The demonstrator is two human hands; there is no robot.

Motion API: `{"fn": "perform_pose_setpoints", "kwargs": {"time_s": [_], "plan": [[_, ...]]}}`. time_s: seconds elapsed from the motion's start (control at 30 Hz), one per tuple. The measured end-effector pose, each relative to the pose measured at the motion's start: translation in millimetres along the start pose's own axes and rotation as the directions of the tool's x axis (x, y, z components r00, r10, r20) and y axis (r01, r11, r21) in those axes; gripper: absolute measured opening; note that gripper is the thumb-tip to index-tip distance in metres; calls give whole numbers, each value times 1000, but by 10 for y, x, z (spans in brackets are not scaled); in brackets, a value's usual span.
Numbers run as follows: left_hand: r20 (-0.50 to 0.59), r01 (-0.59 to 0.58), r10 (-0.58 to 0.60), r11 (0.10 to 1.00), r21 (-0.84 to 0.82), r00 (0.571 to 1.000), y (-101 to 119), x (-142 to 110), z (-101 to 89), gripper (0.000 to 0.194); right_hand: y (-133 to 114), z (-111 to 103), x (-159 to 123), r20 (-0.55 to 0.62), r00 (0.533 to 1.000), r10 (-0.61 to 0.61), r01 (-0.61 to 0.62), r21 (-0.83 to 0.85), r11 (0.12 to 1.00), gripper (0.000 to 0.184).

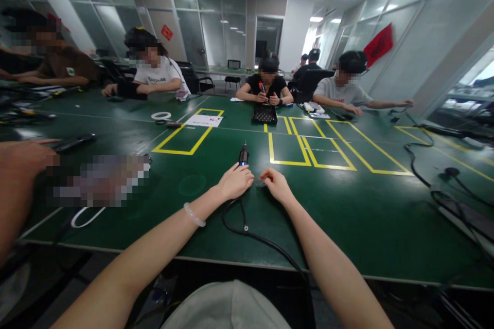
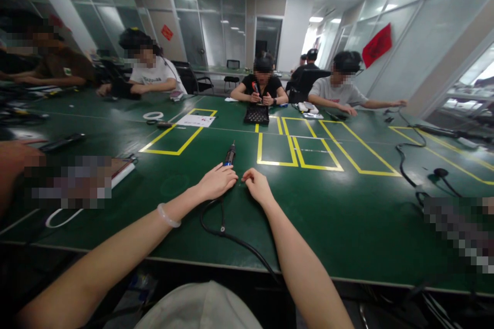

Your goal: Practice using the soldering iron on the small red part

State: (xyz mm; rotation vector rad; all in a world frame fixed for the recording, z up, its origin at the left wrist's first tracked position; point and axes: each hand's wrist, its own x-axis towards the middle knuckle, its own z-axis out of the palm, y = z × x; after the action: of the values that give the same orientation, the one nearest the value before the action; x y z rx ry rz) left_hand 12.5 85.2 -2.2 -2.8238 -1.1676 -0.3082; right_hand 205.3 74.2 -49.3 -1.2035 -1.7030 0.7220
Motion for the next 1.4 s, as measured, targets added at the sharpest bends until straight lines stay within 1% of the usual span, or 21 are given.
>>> {"fn": "perform_pose_setpoints", "kwargs": {"time_s": [0.1,0.2,0.3,0.43,0.6,0.67,0.73,0.83,0.87,0.93,1.0,1.1,1.2,1.3,1.4], "plan": [[9,24,-24,1000,1,1000,-158,-197,-60,38,-6,-6,-1,-3,1000,10,-10,2,1000,23],[31,67,-67,998,4,997,-407,-450,-111,40,-31,-9,-10,0,1000,12,-12,-18,1000,22],[88,124,-128,991,40,988,-722,-725,-175,44,-55,-8,-21,7,1000,16,-16,-24,1000,20],[171,193,-209,976,102,963,-1192,-1066,-256,48,-57,-3,-26,11,1000,23,-23,-25,999,19],[235,230,-261,961,153,936,-1760,-1396,-359,50,-54,-1,-28,16,1000,24,-23,-52,998,19],[234,244,-277,957,159,932,-1967,-1493,-400,49,-67,-7,-32,16,1000,23,-22,-73,997,20],[200,266,-297,949,170,934,-2158,-1568,-431,48,-82,-15,-35,14,1000,19,-18,-95,995,20],[176,286,-324,935,210,930,-2356,-1631,-471,47,-99,-26,-37,14,1000,14,-13,-110,994,20],[176,290,-333,929,230,926,-2384,-1638,-490,48,-102,-28,-36,15,1000,16,-14,-112,994,20],[165,301,-354,912,277,921,-2366,-1636,-539,50,-108,-31,-35,18,1000,23,-21,-114,993,21],[148,326,-390,886,330,909,-2269,-1620,-596,48,-112,-32,-35,21,999,29,-26,-116,993,21],[123,369,-452,834,410,884,-2072,-1597,-656,38,-113,-31,-35,25,999,29,-26,-119,993,21],[78,391,-475,797,460,876,-1936,-1597,-668,33,-109,-31,-36,25,999,24,-21,-122,992,21],[53,427,-508,771,472,859,-1880,-1607,-675,28,-106,-29,-37,21,999,26,-23,-118,993,21],[2,516,-573,739,433,819,-1831,-1554,-714,28,-109,-23,-39,25,999,27,-24,-109,994,21]]}}
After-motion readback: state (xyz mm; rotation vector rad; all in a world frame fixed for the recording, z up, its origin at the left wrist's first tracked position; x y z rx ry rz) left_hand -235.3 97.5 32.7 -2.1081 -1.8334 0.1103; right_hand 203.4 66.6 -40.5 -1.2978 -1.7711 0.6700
